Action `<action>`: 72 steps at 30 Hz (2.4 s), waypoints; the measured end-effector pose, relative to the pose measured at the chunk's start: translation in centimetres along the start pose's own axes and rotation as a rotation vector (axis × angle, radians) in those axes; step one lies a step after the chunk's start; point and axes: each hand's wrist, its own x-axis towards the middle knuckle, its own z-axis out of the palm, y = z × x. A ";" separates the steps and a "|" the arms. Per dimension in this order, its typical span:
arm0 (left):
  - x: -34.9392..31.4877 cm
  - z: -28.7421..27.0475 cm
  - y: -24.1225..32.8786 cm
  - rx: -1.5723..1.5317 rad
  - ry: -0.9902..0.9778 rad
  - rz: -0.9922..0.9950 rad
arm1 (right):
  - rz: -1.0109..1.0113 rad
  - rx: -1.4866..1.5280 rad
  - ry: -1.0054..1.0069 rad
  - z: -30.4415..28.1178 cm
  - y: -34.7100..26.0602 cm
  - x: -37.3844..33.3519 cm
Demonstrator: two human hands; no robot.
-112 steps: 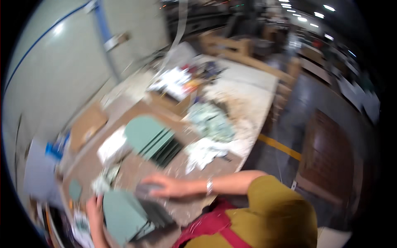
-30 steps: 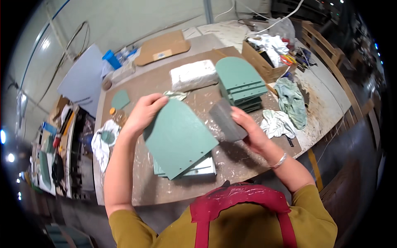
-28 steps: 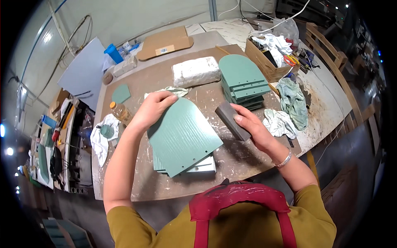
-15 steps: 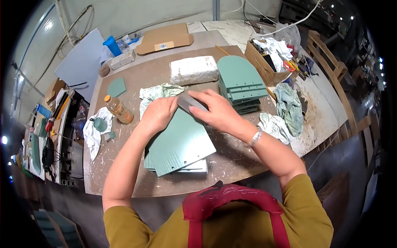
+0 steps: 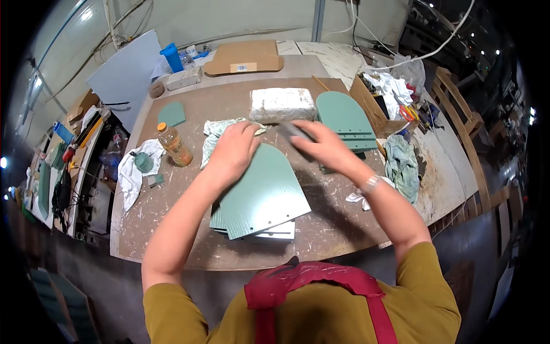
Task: The person sands the edges and surfaces of several green arched wooden panels using a sanding block by hand, picking each panel up from a stack, wiping it, and placing it onto another stack.
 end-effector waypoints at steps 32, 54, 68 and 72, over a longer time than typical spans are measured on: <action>-10.9 1.2 11.3 0.039 -0.031 0.153 | -0.620 -0.718 -0.569 8.2 -12.0 9.6; -11.3 1.6 11.9 0.006 0.013 0.014 | -1.013 -0.239 -0.794 6.3 -13.9 5.4; -10.8 1.5 12.5 0.034 -0.011 0.013 | -0.719 -0.345 -0.414 6.4 -7.9 6.5; -10.1 -0.4 11.7 -0.084 -0.055 -0.020 | -0.450 -0.277 0.067 2.8 -2.1 9.0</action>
